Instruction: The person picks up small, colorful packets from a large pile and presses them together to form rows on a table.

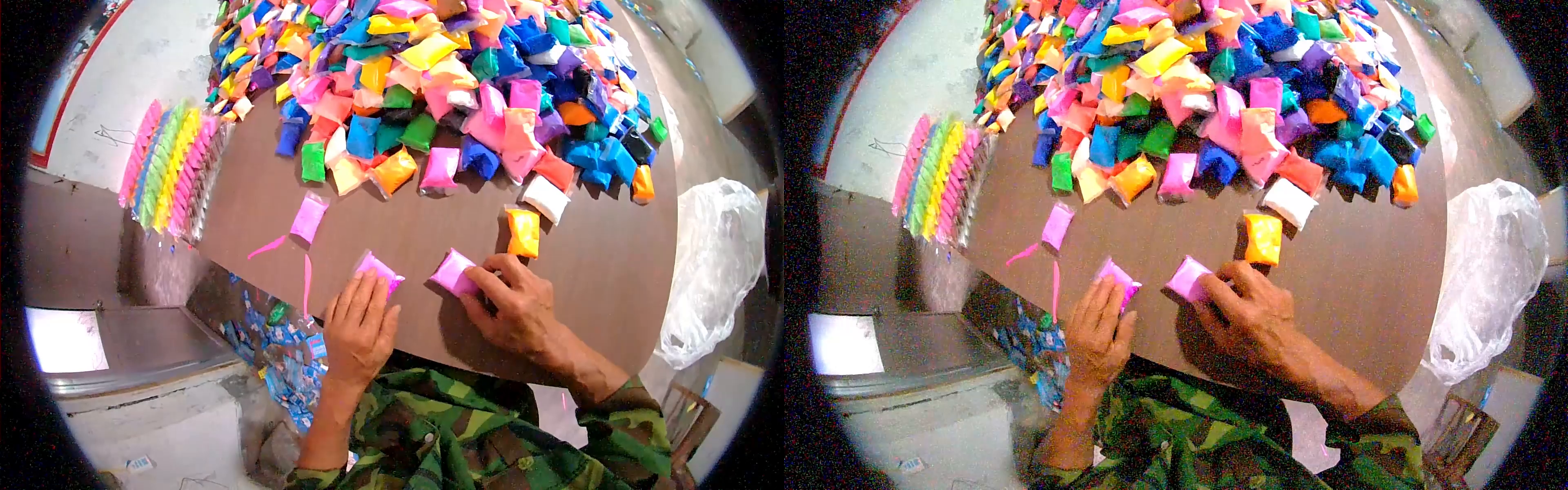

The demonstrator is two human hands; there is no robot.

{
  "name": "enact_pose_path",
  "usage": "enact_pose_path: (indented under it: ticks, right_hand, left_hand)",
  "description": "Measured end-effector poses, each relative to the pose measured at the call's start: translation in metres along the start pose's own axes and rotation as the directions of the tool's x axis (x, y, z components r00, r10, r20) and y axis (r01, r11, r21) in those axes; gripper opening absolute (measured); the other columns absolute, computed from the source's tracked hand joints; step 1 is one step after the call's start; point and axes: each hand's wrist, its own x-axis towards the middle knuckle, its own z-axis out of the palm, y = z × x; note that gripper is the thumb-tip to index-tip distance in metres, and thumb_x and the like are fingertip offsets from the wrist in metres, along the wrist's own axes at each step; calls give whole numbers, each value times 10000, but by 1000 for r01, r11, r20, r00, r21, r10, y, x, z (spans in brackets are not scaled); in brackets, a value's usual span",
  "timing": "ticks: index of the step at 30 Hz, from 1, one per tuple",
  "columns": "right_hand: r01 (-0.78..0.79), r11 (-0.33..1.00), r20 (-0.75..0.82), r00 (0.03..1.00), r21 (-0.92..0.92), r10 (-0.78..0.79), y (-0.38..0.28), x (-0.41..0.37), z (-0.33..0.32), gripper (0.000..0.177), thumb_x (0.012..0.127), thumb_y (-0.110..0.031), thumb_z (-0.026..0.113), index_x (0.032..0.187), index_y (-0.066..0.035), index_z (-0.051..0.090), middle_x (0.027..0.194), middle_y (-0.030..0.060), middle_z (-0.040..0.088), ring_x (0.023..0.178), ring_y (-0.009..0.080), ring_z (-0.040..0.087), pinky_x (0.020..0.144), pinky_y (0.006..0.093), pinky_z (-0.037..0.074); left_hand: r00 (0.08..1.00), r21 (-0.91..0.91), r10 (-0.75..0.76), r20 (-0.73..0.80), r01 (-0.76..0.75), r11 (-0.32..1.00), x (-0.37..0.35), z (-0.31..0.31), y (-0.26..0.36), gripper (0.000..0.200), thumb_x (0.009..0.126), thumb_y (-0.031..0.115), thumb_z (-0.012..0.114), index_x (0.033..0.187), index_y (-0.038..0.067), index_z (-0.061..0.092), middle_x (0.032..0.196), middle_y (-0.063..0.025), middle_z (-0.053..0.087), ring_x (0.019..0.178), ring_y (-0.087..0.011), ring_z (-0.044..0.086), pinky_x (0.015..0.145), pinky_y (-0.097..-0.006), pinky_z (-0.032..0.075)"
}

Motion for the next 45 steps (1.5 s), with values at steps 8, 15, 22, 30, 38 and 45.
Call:
enact_pose_path:
  ticks: [8,15,22,30,38,45]
  right_hand:
    - [-30,999,13,999,-18,30,-1,-2,0,352,797,-209,882,1108,-123,743,1069,85,670,861,266,719,676,394,601]
    - [-7,1000,37,999,-26,8,-3,-1,-3,415,794,-278,897,1145,-124,736,1092,77,670,874,266,720,681,389,602]
    - [3,1000,44,999,-29,-2,-1,-1,-3,402,809,-276,887,1148,-120,736,1110,76,669,885,263,722,690,386,598]
    - [6,1000,53,999,-21,-5,1,0,-1,424,795,-261,898,1160,-119,734,1120,74,668,898,252,723,703,383,601]
    - [111,994,44,993,-6,-111,6,-3,0,383,839,-156,841,1204,-125,727,1217,92,664,909,250,713,717,379,607]
    - [102,995,17,995,-21,-101,5,1,0,326,877,-51,764,1196,-101,720,1256,122,671,954,300,724,740,392,615]
  left_hand:
    - [999,-28,-34,-35,33,999,2,2,-3,474,925,228,770,1356,49,687,1400,-132,680,1283,-312,638,1089,-477,467]
    - [999,-4,-35,-26,35,999,6,5,-4,524,887,237,812,1355,40,683,1395,-132,682,1281,-322,640,1078,-471,464]
    - [996,-65,-91,-1,91,994,-1,-9,-3,581,896,293,809,1396,37,662,1468,-148,630,1339,-325,600,1096,-476,451]
    - [999,34,-24,28,23,999,4,2,-11,633,912,326,792,1436,17,618,1492,-168,612,1375,-365,574,1133,-504,426]
    - [995,46,-93,47,91,995,10,-12,10,538,864,280,833,1316,28,687,1373,-151,678,1265,-362,629,1081,-504,453]
    - [999,-113,-37,-5,36,993,23,-25,27,462,821,220,872,1224,51,726,1290,-120,697,1160,-332,652,1001,-464,492]
